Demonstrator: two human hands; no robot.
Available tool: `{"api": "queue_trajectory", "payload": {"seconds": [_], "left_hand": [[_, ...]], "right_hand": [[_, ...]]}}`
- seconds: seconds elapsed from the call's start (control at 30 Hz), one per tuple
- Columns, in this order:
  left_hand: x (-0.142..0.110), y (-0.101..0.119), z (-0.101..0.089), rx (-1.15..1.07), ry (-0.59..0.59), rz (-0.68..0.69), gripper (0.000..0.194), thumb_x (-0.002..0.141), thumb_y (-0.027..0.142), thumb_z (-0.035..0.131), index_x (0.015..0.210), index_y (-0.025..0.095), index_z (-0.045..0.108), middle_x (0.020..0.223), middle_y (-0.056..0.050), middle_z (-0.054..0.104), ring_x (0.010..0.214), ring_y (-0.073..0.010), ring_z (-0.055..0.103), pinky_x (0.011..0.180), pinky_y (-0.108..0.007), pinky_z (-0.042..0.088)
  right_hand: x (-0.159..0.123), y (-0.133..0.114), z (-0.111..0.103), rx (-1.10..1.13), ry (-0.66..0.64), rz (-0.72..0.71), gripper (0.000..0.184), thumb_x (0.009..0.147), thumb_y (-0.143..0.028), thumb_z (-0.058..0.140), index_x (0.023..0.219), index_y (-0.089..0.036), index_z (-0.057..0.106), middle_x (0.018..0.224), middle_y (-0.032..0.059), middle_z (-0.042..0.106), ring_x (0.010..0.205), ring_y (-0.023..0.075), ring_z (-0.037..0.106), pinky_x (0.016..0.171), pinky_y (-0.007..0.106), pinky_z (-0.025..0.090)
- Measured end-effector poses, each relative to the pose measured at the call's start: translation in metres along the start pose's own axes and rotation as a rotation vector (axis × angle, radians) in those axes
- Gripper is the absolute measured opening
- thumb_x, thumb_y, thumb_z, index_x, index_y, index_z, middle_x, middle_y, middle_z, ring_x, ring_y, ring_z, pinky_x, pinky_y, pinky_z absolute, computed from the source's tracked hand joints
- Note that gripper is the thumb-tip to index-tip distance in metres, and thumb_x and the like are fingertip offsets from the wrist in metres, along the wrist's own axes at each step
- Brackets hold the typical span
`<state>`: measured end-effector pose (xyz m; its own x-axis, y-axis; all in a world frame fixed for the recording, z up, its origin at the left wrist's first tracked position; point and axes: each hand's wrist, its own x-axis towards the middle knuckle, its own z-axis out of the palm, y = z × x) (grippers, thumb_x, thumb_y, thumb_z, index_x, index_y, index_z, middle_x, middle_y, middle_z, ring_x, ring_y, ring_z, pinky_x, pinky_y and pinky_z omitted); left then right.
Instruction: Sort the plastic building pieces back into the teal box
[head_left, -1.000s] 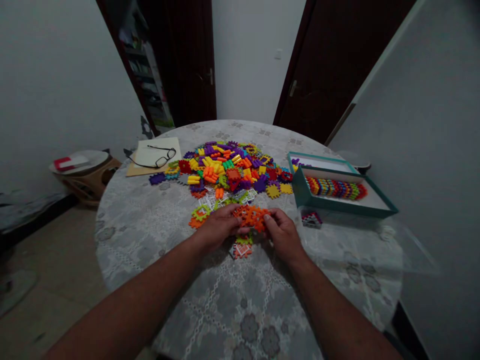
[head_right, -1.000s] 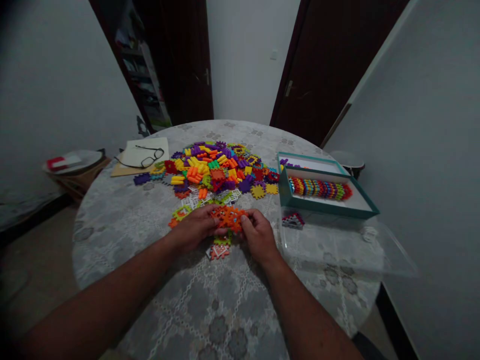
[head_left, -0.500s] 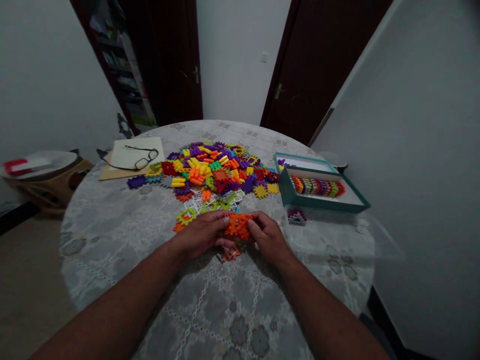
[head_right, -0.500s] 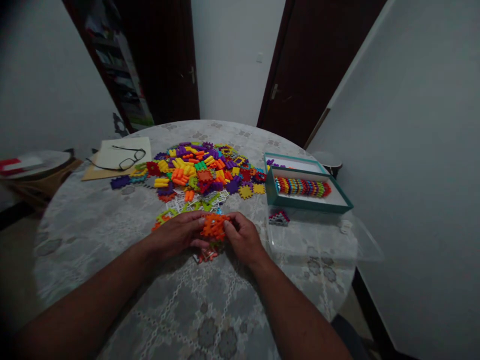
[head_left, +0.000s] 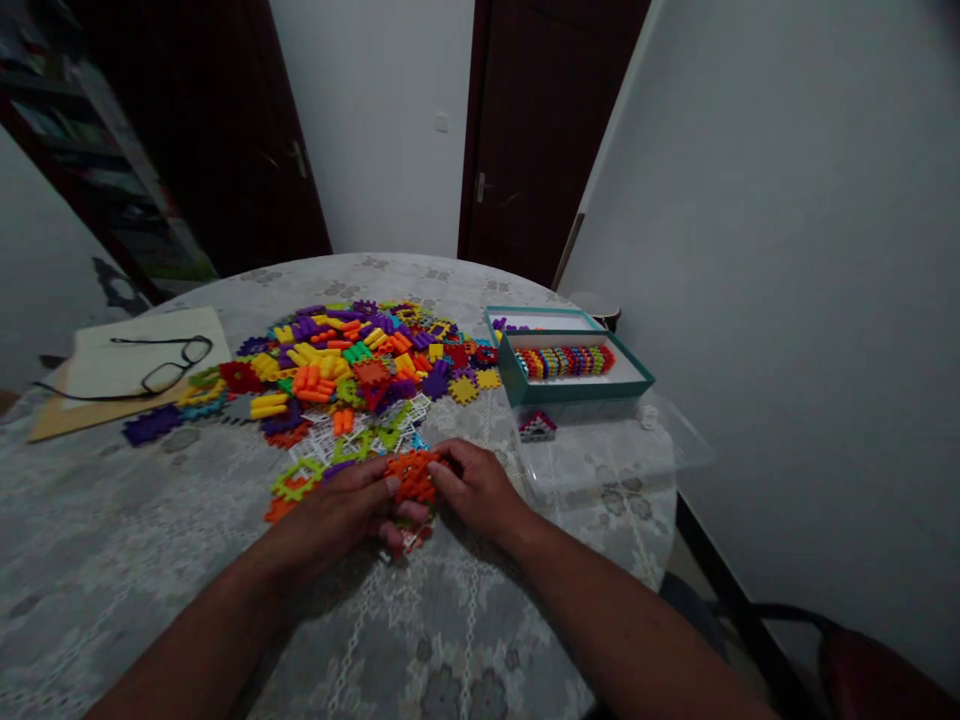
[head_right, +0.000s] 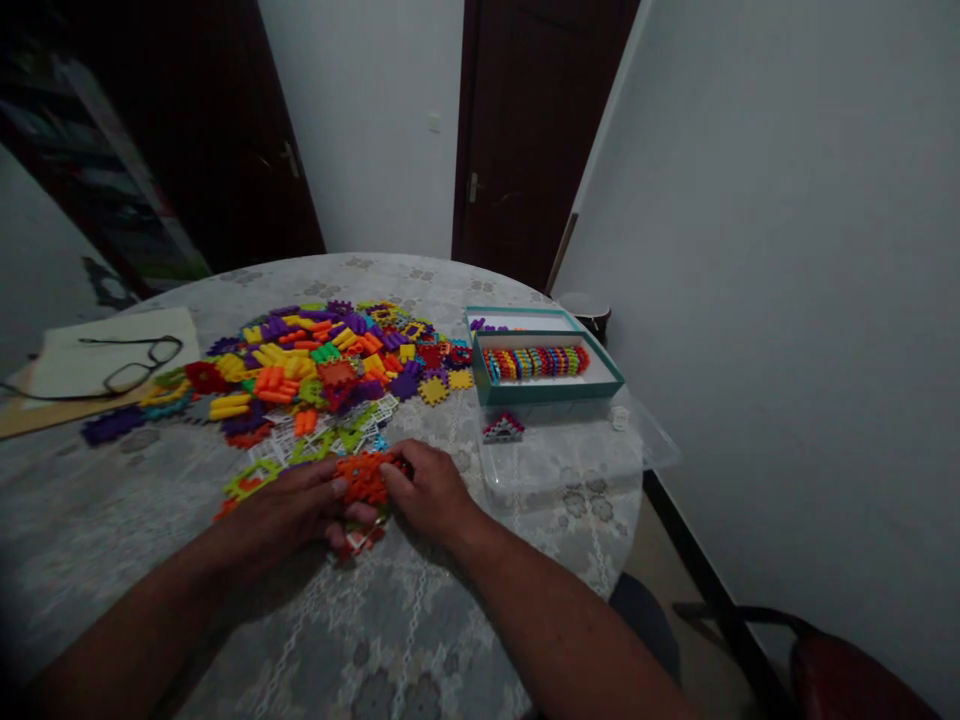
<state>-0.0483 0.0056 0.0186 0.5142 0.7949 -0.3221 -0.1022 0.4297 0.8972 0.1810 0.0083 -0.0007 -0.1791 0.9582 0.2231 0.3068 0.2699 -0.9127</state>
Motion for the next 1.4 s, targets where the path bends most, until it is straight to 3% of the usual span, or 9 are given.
{"api": "queue_trajectory", "payload": {"seconds": [0.1, 0.2, 0.33, 0.63, 0.9, 1.07, 1.2, 1.3, 1.4], "left_hand": [[0.003, -0.003, 0.001, 0.012, 0.042, 0.018, 0.041, 0.101, 0.04, 0.081, 0.131, 0.015, 0.071, 0.1, -0.018, 0.086, 0.066, -0.0228, 0.079, 0.066, -0.037, 0.07], [0.005, -0.003, 0.006, -0.02, 0.09, 0.039, 0.033, 0.102, 0.038, 0.078, 0.125, 0.015, 0.07, 0.1, -0.017, 0.085, 0.062, -0.0229, 0.078, 0.061, -0.038, 0.069], [0.005, 0.002, 0.015, -0.108, 0.159, 0.098, 0.023, 0.1, 0.024, 0.08, 0.119, 0.015, 0.071, 0.108, -0.017, 0.085, 0.086, -0.0238, 0.085, 0.073, -0.031, 0.07], [0.007, -0.006, 0.016, -0.2, 0.133, 0.086, 0.022, 0.102, 0.02, 0.076, 0.123, 0.015, 0.075, 0.117, -0.018, 0.084, 0.1, -0.0237, 0.085, 0.082, -0.03, 0.069], [0.0, 0.004, 0.012, -0.251, 0.006, 0.047, 0.028, 0.102, 0.018, 0.075, 0.129, 0.013, 0.075, 0.124, -0.021, 0.083, 0.102, -0.0254, 0.085, 0.086, -0.034, 0.068], [0.003, 0.0, 0.011, -0.166, 0.023, 0.058, 0.027, 0.1, 0.022, 0.08, 0.125, 0.014, 0.077, 0.121, -0.02, 0.083, 0.1, -0.0234, 0.084, 0.083, -0.03, 0.067], [0.005, 0.001, 0.011, -0.154, 0.077, 0.092, 0.02, 0.101, 0.021, 0.076, 0.121, 0.015, 0.075, 0.115, -0.017, 0.083, 0.094, -0.0218, 0.083, 0.081, -0.03, 0.068], [0.005, 0.01, 0.005, -0.229, 0.221, 0.161, 0.022, 0.101, 0.019, 0.073, 0.123, 0.016, 0.069, 0.111, -0.014, 0.082, 0.09, -0.0221, 0.084, 0.08, -0.034, 0.069], [0.005, 0.02, -0.006, -0.293, 0.411, 0.259, 0.022, 0.098, 0.014, 0.071, 0.119, 0.016, 0.065, 0.104, -0.01, 0.081, 0.089, -0.0216, 0.084, 0.079, -0.033, 0.069]], "right_hand": [[0.0, 0.001, 0.005, 0.091, 0.051, 0.037, 0.016, 0.096, -0.036, 0.071, 0.104, -0.026, 0.081, 0.101, 0.0037, 0.08, 0.093, 0.0218, 0.072, 0.086, 0.034, 0.057], [0.0, 0.0, 0.008, 0.346, 0.04, 0.19, 0.028, 0.095, -0.043, 0.071, 0.112, -0.024, 0.08, 0.098, 0.0043, 0.08, 0.081, 0.0198, 0.074, 0.075, 0.033, 0.061], [0.001, -0.003, 0.007, 0.53, 0.035, 0.289, 0.038, 0.086, -0.049, 0.08, 0.114, -0.022, 0.08, 0.09, 0.0035, 0.079, 0.076, 0.0196, 0.076, 0.072, 0.032, 0.064], [-0.001, -0.002, 0.006, 0.464, 0.033, 0.311, 0.035, 0.083, -0.048, 0.082, 0.107, -0.023, 0.08, 0.08, 0.0012, 0.076, 0.066, 0.0158, 0.068, 0.061, 0.026, 0.057], [-0.002, -0.003, 0.0, 0.403, 0.03, 0.324, 0.04, 0.083, -0.049, 0.082, 0.113, -0.022, 0.084, 0.075, 0.0005, 0.073, 0.063, 0.0167, 0.063, 0.059, 0.029, 0.053], [-0.005, 0.0, 0.001, 0.281, 0.001, 0.217, 0.036, 0.088, -0.048, 0.08, 0.117, -0.026, 0.086, 0.095, 0.0046, 0.08, 0.076, 0.0192, 0.066, 0.065, 0.03, 0.052], [-0.006, 0.004, 0.002, 0.236, 0.023, 0.183, 0.035, 0.094, -0.048, 0.078, 0.121, -0.028, 0.084, 0.094, 0.0038, 0.078, 0.084, 0.0216, 0.069, 0.071, 0.031, 0.054], [-0.007, 0.003, -0.003, 0.12, 0.003, 0.088, 0.027, 0.1, -0.043, 0.071, 0.12, -0.028, 0.082, 0.099, 0.0051, 0.078, 0.089, 0.0231, 0.07, 0.079, 0.035, 0.056], [-0.012, -0.004, -0.008, -0.102, -0.151, -0.142, 0.026, 0.099, -0.036, 0.075, 0.123, -0.027, 0.08, 0.111, 0.0081, 0.077, 0.095, 0.0245, 0.069, 0.09, 0.04, 0.056]]}}
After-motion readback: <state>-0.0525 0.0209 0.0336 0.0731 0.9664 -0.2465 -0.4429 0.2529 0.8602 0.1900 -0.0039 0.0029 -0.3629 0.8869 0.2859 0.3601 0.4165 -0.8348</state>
